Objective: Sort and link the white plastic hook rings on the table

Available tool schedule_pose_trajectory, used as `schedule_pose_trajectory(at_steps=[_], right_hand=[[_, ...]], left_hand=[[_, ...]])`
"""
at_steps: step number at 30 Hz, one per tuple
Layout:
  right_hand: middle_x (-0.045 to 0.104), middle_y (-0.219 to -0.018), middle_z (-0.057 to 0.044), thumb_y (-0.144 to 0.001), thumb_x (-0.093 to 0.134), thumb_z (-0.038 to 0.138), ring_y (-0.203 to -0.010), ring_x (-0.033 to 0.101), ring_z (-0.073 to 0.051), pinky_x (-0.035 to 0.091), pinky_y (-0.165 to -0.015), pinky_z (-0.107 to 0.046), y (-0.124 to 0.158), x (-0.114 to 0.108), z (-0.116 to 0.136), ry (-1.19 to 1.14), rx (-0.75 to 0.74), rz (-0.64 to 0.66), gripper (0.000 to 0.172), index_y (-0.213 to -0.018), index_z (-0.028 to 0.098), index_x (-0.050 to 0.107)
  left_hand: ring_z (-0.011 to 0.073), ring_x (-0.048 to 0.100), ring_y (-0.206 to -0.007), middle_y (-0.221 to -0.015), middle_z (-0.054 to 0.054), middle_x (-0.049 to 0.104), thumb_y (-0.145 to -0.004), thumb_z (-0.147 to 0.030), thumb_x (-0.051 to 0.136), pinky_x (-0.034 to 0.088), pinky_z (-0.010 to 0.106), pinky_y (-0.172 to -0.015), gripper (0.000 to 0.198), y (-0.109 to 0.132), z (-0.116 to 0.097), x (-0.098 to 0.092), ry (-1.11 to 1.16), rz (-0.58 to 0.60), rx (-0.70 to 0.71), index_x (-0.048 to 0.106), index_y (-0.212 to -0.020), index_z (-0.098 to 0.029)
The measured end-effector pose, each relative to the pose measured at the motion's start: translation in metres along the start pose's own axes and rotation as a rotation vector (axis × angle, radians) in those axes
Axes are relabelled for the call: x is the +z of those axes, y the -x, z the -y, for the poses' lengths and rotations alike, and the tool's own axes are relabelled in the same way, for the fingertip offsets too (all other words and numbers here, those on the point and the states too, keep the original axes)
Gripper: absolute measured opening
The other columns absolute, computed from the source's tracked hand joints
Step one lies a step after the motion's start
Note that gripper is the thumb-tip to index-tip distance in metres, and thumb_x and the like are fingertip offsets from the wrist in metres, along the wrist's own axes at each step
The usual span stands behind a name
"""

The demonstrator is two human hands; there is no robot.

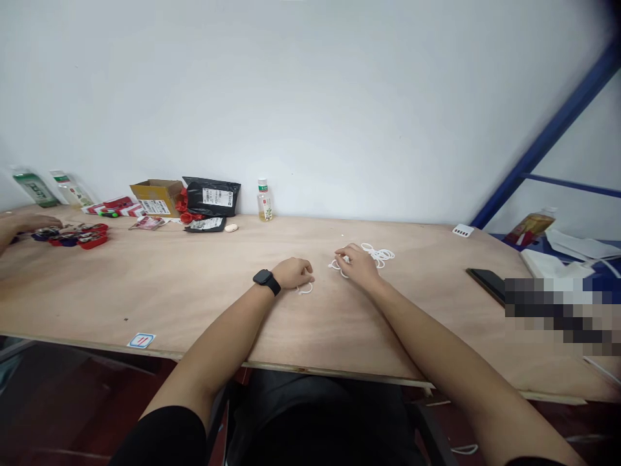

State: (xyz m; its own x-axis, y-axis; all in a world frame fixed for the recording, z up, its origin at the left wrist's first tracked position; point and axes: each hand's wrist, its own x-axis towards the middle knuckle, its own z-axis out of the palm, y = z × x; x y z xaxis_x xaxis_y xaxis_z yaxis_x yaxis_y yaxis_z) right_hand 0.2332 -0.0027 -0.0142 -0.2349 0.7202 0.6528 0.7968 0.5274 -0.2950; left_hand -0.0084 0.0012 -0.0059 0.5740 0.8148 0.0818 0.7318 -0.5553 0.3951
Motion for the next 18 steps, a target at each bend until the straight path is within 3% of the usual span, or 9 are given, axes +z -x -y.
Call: schedule_pose_trajectory(at_steps=[5,10,14,18], right_hand=[[0.069,-0.096,-0.007,-0.088,0.053,0.024,-0.088,0.064,-0.019,0.05,-0.078,-0.031,0.009,0.003,0.042,-0.181,-0.296,0.226,0.019,-0.098,0.022,0.069],[0.07,-0.099,-0.004,-0.078,0.053,0.012,-0.094,0.064,-0.019,0.05,-0.084,-0.032,0.015,0.006,0.058,-0.254,-0.414,0.46,0.034,-0.104,0.026,0.068],[0.068,-0.091,-0.004,-0.077,0.049,0.007,-0.084,0.064,-0.017,0.049,-0.077,-0.03,0.015,0.01,0.051,-0.195,-0.395,0.43,0.031,-0.096,0.022,0.069],[0.067,-0.091,-0.004,-0.077,0.052,0.009,-0.081,0.062,-0.017,0.047,-0.074,-0.027,0.011,0.007,0.037,-0.106,-0.243,0.344,0.026,-0.093,0.021,0.067]], left_hand=[[0.024,0.066,-0.088,-0.095,0.011,0.072,-0.089,-0.031,0.047,0.047,0.031,-0.074,0.027,-0.003,-0.001,0.011,-0.135,-0.094,-0.063,0.067,-0.103,-0.019],[0.0265,0.067,-0.087,-0.095,0.013,0.072,-0.09,-0.028,0.041,0.048,0.035,-0.075,0.03,-0.004,-0.007,0.017,-0.215,-0.109,-0.108,0.066,-0.106,-0.019],[0.0238,0.065,-0.092,-0.1,0.01,0.071,-0.09,-0.028,0.043,0.048,0.033,-0.079,0.029,-0.003,-0.009,0.014,-0.137,-0.156,-0.089,0.067,-0.103,-0.02],[0.0216,0.063,-0.097,-0.105,0.009,0.068,-0.092,-0.037,0.042,0.047,0.031,-0.086,0.033,-0.004,-0.012,0.012,-0.052,-0.213,-0.009,0.067,-0.105,-0.02]])
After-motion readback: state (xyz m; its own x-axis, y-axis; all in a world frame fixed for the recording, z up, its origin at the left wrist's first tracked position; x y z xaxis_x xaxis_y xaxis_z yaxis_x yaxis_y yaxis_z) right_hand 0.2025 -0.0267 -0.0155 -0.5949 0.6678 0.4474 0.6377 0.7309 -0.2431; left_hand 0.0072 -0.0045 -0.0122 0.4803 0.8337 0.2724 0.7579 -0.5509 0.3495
